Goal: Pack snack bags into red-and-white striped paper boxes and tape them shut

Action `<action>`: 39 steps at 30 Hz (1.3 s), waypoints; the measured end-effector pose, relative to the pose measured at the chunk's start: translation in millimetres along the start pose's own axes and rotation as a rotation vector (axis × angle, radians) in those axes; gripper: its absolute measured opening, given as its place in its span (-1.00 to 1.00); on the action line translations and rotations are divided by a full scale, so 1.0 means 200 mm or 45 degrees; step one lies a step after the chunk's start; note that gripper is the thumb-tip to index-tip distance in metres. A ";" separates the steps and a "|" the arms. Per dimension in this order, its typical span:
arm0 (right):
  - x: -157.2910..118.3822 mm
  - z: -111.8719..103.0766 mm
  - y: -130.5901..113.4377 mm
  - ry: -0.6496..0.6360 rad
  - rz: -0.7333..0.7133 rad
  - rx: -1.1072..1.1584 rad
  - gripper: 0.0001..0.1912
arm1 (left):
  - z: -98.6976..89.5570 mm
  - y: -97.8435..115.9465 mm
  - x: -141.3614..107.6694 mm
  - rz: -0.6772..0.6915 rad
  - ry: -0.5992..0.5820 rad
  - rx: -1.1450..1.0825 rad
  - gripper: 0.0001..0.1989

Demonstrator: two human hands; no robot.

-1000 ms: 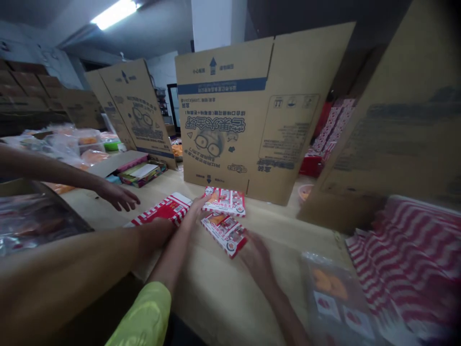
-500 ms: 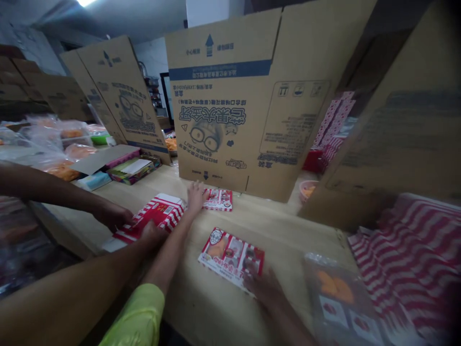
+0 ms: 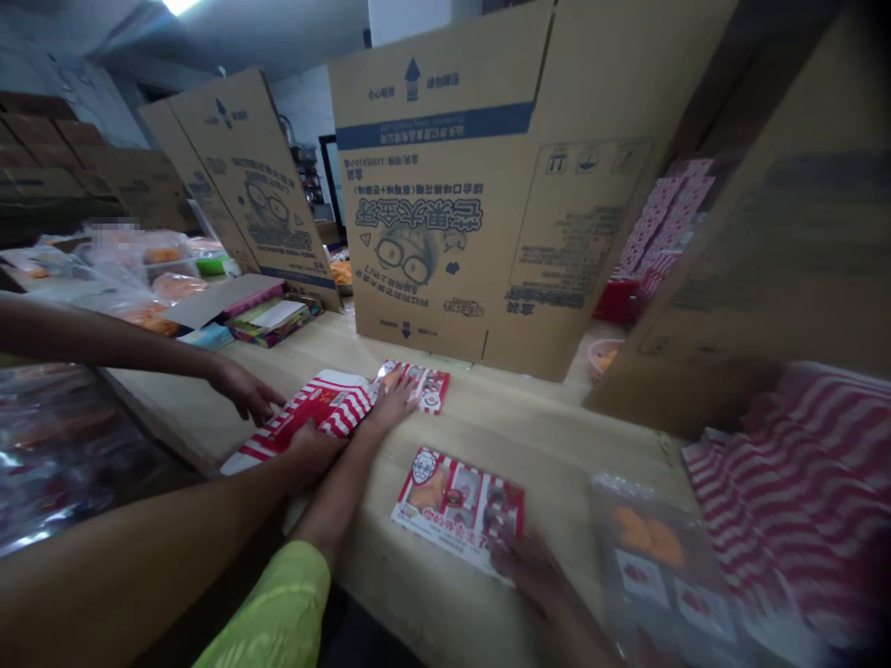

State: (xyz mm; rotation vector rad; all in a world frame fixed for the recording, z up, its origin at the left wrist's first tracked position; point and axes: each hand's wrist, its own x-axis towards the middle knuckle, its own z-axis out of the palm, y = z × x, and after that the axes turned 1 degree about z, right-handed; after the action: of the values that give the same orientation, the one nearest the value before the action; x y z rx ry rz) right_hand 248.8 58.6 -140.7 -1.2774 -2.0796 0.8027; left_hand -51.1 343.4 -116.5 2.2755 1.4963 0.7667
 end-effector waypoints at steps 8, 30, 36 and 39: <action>-0.09 0.10 -0.02 0.614 0.463 0.510 -0.48 | 0.11 0.32 -0.30 -0.088 -0.040 -0.522 -0.37; -0.17 0.00 -0.24 0.911 0.651 1.224 -0.39 | 0.14 0.62 -0.90 -0.548 0.242 -1.685 -0.29; -0.27 -0.12 -0.45 1.028 0.521 1.088 -0.35 | -0.05 0.87 -0.93 -0.018 -0.098 -0.803 -0.47; -0.31 -0.10 -0.52 1.056 0.446 0.991 -0.41 | -0.16 1.10 -0.90 0.407 -0.404 -0.685 -0.37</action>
State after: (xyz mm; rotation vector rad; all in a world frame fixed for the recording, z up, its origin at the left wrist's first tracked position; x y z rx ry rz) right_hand 228.2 -32.5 -59.3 -1.2129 -0.7779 0.8887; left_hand 38.7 88.9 -21.8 2.1013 0.6882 0.7352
